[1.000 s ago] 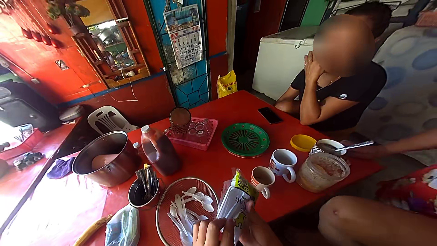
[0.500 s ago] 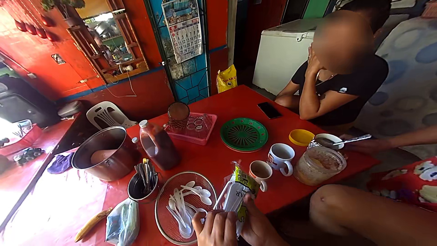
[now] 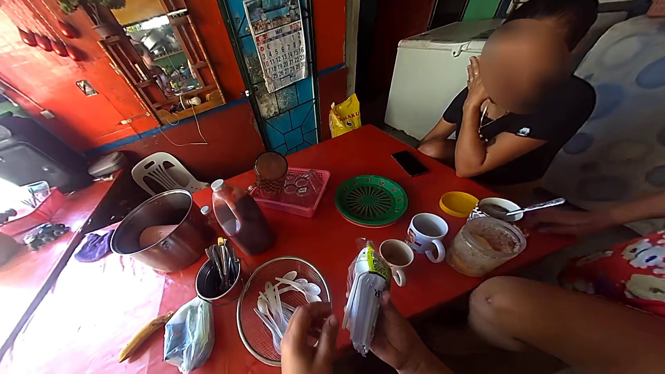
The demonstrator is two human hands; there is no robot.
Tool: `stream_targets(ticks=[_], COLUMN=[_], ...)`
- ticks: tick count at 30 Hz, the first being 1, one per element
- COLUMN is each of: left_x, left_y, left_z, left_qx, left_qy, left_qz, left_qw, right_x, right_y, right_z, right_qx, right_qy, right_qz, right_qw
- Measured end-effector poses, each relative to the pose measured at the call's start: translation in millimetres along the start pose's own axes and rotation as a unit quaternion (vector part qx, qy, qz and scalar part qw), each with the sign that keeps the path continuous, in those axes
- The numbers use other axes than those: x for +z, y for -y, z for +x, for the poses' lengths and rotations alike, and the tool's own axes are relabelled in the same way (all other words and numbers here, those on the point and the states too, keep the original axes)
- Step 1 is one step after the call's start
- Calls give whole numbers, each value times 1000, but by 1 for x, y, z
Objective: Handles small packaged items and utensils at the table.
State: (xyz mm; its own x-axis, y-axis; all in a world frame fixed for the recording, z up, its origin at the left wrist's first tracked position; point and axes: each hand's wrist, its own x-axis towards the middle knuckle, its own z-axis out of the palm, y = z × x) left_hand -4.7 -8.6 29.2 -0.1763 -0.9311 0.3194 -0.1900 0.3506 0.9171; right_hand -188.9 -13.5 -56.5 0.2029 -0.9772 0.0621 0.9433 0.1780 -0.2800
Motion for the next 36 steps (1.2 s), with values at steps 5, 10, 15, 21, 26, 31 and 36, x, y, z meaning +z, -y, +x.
stream_targets(ticks=[5, 10, 15, 21, 26, 31, 36], left_x=[-3, 6, 8, -9, -14, -16, -11], left_y=[1, 9, 15, 17, 21, 17, 14], left_z=[13, 14, 16, 22, 27, 25, 22], left_qx=[-257, -262, -178, -7, 71, 117, 122], left_qy=[119, 113, 60, 195, 213, 172, 190], left_qz=[-167, -161, -57, -1, 158, 181, 208], left_qw=[944, 945, 981, 981, 961, 961, 952], right_x=[2, 0, -4, -1, 1, -8, -6], right_y=[-6, -9, -9, -5, -2, 0, -1], right_z=[0, -1, -1, 0, 2, 5, 3], right_qx=[-19, -10, 0, 9, 54, 80, 45], right_qy=[-49, -65, -65, -57, -7, 50, 34], right_qz=[-25, -26, -18, 12, 17, 26, 2], right_qw=[998, 997, 998, 998, 998, 995, 998])
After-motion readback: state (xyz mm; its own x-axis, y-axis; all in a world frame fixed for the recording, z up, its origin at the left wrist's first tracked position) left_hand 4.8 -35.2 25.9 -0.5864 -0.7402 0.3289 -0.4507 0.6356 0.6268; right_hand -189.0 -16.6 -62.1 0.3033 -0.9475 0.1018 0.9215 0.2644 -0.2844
